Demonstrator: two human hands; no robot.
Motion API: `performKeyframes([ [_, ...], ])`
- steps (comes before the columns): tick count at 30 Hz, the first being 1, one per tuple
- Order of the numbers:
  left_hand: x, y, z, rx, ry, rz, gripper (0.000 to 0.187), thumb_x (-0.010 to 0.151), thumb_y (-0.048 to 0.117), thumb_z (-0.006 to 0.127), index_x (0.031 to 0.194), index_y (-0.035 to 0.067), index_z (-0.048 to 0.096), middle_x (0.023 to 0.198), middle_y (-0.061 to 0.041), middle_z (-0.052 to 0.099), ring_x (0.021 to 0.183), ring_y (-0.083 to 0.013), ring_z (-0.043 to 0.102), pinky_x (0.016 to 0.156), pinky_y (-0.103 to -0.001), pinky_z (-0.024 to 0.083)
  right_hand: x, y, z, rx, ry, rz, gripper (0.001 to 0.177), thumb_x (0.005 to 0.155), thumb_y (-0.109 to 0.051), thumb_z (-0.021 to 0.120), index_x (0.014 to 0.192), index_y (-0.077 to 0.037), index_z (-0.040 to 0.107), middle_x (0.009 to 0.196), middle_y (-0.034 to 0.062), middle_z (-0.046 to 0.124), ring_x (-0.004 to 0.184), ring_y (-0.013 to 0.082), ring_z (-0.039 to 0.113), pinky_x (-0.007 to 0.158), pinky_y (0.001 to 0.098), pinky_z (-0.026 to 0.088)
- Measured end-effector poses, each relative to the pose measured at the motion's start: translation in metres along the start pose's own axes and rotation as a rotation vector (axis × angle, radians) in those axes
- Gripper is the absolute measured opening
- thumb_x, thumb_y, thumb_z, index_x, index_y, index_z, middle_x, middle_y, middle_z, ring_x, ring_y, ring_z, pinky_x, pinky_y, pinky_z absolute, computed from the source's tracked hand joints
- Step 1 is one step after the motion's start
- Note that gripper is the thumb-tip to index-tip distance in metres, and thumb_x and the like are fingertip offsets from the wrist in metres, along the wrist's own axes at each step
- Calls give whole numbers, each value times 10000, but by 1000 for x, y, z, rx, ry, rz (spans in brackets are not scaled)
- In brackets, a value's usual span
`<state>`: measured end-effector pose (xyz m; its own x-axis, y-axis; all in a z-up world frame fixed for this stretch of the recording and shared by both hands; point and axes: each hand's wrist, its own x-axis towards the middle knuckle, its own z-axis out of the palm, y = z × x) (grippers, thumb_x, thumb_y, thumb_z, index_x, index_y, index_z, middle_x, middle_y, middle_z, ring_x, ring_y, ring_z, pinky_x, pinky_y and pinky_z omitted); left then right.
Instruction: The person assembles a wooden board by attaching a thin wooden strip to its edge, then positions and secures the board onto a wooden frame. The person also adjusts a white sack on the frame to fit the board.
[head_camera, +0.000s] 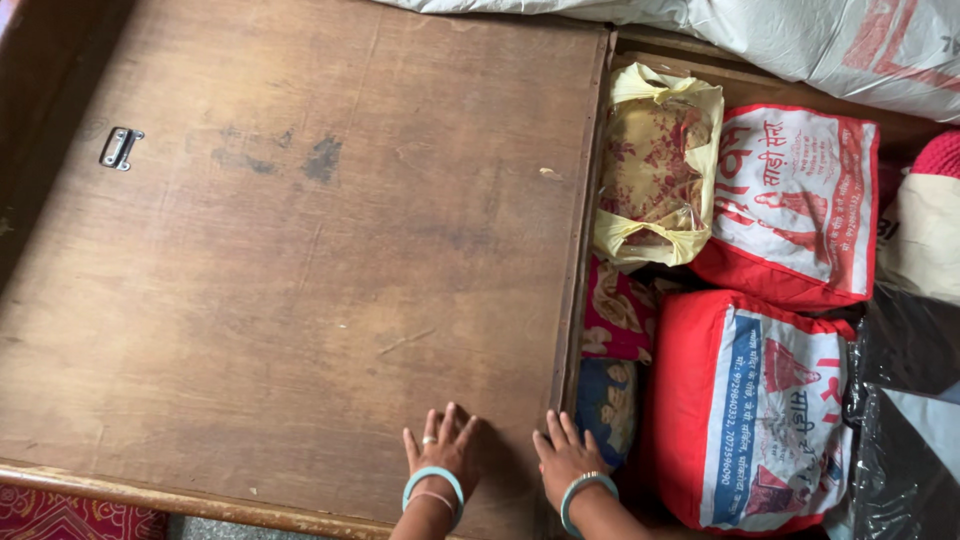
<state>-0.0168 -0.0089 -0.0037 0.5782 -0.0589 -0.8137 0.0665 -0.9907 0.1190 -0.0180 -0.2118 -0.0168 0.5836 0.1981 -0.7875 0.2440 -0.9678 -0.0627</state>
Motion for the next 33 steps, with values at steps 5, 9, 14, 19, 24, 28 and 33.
performKeyframes([
  [5, 1, 6, 20, -82, -178, -35, 1249, 817, 426, 834, 1646, 382, -99, 1728, 23, -239, 1603, -304, -165, 1233, -716, 68, -3, -3, 30, 40, -95, 22, 759, 1007, -277, 615, 1618, -178, 175, 1726, 52, -67, 1592, 268, 40, 1269, 533, 164],
  [9, 7, 3, 33, -80, -227, -34, 1256, 825, 346, 806, 1638, 377, -150, 1713, 30, -275, 1592, -315, -195, 1180, -785, 58, 7, 4, 46, -85, -65, -3, 913, 910, -221, 745, 1627, -195, 181, 1729, 69, -55, 1582, 293, 56, 1243, 560, 196],
  [14, 22, 2, 40, -15, -134, -61, 947, 1009, 134, 498, 1636, 394, -162, 1701, 79, -304, 1569, -309, -233, 1108, -861, -18, 12, 16, 56, 165, 102, -94, 1037, 779, -375, 893, 1589, -236, 260, 1721, 45, -21, 1580, 301, 79, 1180, 547, 300],
  [19, 29, 11, 35, -63, -301, -107, 852, 1068, 243, 438, 1654, 335, -174, 1705, 36, -330, 1561, -365, -282, 1090, -844, -74, 22, 11, 58, 99, -60, 69, 1193, 774, -416, 879, 1615, -331, 38, 1702, 86, -147, 1596, 356, -86, 1266, 620, 110],
  [24, 23, 16, 37, -12, -218, -127, 734, 1092, 497, 372, 1662, 333, -60, 1727, 28, -209, 1584, -366, -200, 1110, -863, -62, 53, 16, 57, -56, -166, 79, 1039, 993, -159, 597, 1646, -347, -189, 1671, 145, -342, 1556, 445, -176, 1187, 712, -47],
  [28, 34, 15, 54, 135, -107, -132, 637, 1119, 520, 301, 1664, 299, 56, 1739, -25, -105, 1602, -403, -128, 1121, -884, -59, 75, 22, 82, -3, -154, 112, 864, 1068, -250, 462, 1607, -414, -193, 1669, 91, -339, 1570, 475, -143, 1210, 725, -52],
  [33, 40, 16, 50, -60, -286, -160, 817, 1056, 446, 419, 1663, 366, -123, 1725, 56, -273, 1579, -346, -244, 1088, -847, -89, 76, 24, 103, -6, -107, 119, 909, 1037, -184, 476, 1609, -420, -190, 1679, 84, -334, 1573, 473, -89, 1209, 728, 28],
])
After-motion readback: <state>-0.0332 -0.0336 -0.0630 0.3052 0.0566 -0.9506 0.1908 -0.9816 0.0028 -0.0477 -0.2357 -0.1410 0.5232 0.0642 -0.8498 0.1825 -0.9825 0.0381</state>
